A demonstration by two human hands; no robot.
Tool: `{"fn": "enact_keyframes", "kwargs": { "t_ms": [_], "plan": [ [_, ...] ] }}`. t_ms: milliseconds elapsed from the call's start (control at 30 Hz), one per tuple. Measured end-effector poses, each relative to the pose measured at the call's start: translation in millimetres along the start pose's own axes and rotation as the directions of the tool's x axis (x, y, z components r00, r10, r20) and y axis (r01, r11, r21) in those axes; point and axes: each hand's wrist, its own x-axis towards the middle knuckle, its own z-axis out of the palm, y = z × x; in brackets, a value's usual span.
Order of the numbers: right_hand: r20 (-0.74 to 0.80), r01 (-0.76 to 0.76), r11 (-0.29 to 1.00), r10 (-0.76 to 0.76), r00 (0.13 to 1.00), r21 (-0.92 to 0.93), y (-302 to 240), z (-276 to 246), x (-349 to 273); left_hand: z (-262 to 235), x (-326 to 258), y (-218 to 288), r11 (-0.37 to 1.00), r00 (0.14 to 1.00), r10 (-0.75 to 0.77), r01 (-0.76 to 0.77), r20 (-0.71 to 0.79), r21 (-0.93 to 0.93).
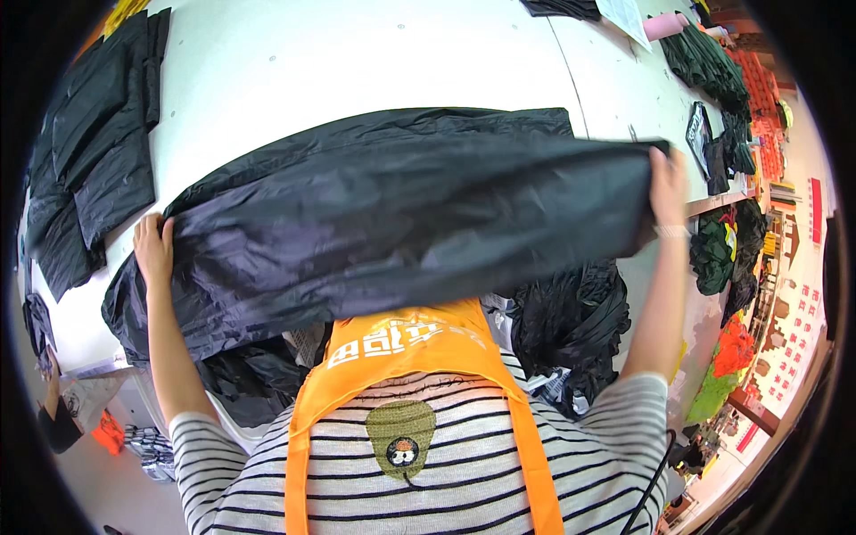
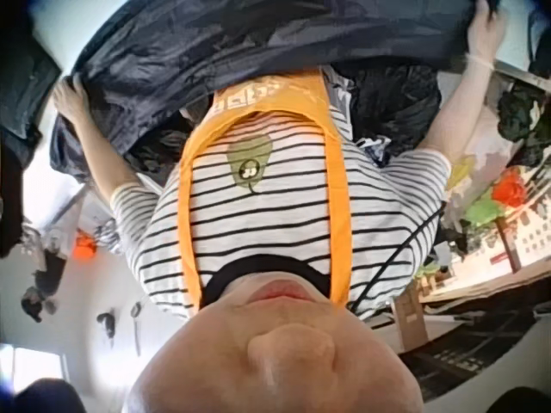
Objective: The person folds a black garment on a white table, smoothing it out and aligning the edges. They then place the folded item into a white basket and repeat the process with another garment.
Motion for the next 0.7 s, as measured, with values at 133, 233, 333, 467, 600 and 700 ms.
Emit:
{"fn": "enact_keyframes", "kwargs": {
  "t_ms": [133,233,333,467,600,700],
  "plan": [
    [0.064,-0.211,0.975,0.215,0.974,-0.067,103.5,129.1,32.4,44.5,7.0,49.7,0.981,0.950,-0.133,0.166,-0.282,0.097],
    [0.216,-0.366,0.924,0.338,0.916,0.108,119.5,152.8,25.8,31.3,-20.3,86.3,0.995,0.947,0.013,-0.043,-0.321,-0.089],
    [0.145,-0.367,0.929,0.356,0.923,0.053,121.8,128.1,20.9,22.0,-43.4,112.7,0.990,0.987,0.138,-0.134,-0.085,0.044],
    [0.378,-0.382,0.903,0.430,0.820,-0.197,127.0,77.7,-1.4,59.3,-39.9,107.7,0.998,0.991,-0.039,0.046,0.126,-0.052],
    [0.518,-0.624,0.771,0.588,0.621,-0.126,120.4,57.7,-65.1,42.1,-47.9,94.0,0.987,0.977,-0.141,0.127,-0.159,-0.097],
    [0.387,-0.722,0.692,0.667,0.636,-0.006,156.2,59.4,-108.3,33.8,-106.4,40.2,0.890,0.774,-0.442,0.441,-0.452,-0.116]
  ]
}}
